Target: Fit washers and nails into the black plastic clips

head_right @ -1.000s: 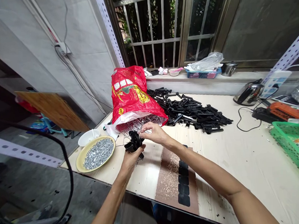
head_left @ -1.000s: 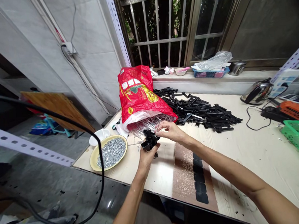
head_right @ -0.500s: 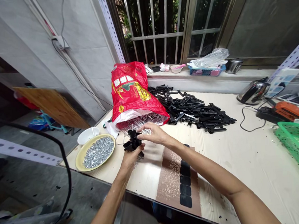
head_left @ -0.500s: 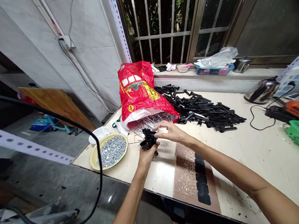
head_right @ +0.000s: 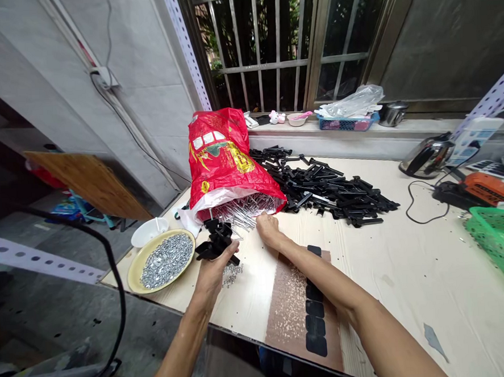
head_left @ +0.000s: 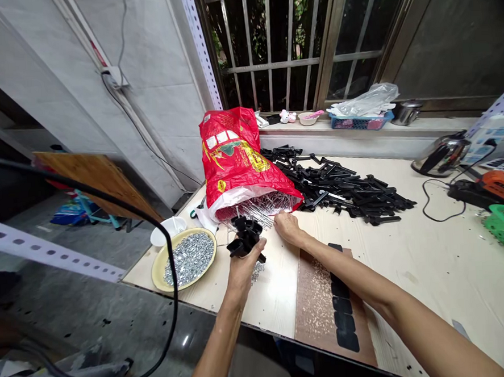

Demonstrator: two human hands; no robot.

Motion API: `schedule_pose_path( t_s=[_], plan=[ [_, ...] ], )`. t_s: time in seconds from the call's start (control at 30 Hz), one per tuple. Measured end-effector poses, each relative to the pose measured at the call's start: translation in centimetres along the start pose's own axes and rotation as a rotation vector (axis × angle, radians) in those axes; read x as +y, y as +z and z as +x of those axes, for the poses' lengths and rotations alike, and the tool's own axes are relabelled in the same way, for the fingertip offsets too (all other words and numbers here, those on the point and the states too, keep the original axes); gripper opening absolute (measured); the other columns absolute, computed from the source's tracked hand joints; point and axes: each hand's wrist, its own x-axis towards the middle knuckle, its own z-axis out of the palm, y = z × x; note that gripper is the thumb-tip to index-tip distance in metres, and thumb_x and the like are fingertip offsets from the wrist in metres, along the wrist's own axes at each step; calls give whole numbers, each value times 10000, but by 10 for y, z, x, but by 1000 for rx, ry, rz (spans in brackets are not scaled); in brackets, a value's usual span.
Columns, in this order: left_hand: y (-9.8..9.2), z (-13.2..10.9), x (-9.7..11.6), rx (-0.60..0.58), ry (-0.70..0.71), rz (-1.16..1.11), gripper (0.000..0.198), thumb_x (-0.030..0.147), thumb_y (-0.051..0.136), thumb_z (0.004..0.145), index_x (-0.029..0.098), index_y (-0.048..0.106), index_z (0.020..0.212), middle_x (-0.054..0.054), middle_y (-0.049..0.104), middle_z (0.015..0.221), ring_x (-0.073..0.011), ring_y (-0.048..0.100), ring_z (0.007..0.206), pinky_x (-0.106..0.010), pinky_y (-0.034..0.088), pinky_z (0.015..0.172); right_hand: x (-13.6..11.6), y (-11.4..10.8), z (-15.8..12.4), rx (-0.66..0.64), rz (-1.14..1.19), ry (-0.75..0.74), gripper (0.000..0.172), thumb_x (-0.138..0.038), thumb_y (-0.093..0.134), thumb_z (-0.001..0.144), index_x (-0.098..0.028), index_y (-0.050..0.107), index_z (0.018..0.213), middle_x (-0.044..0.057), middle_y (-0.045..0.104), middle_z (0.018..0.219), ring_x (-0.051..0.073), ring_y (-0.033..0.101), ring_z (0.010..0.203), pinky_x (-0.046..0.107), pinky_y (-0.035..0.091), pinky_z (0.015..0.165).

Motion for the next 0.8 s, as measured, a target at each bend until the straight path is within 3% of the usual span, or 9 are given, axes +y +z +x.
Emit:
schedule_pose_path(
  t_s=[0.1,0.2,0.33,0.43,0.53,0.8],
  plan=[
    [1,2,1,5,-1,63,369,381,742,644,147,640,910,-41,655,841,-158,592,732,-280,447,696,2,-16,2,53,24,-41,167,-110,508,808,-100,666,862,134,684,839,201,640,789,255,429,678],
    [1,8,1,40,96,196,342,372,715,668,158,624,918,-28,649,823,-165,585,740,-278,435,691,10,-56,0,165,98,-131,224,-133,452,859,-131,648,969,78,681,893,139,624,777,222,443,697],
    [2,16,6,48,246,425,297,315,669,701,189,583,955,-2,636,764,-180,586,726,-273,418,660,7,-123,-19,428,378,-461,173,-201,518,838,-159,668,914,37,659,853,117,588,696,222,452,656],
    [6,16,12,55,325,576,287,296,645,715,195,563,971,-21,651,808,-206,600,765,-285,414,668,-9,-157,-42,422,475,-647,141,-197,549,818,-168,674,879,17,644,800,101,566,649,209,440,604],
    [10,13,15,51,396,653,245,307,618,742,194,545,946,-37,648,837,-213,599,778,-287,408,673,-25,-166,-57,338,455,-749,132,-163,558,808,-162,676,867,9,647,778,88,558,639,195,429,593],
    [14,6,18,27,426,633,241,310,640,721,212,549,921,-22,635,784,-208,587,718,-265,383,623,-45,-153,-58,43,370,-901,140,-147,552,822,-165,682,868,8,668,793,104,593,693,210,447,649]
  ],
)
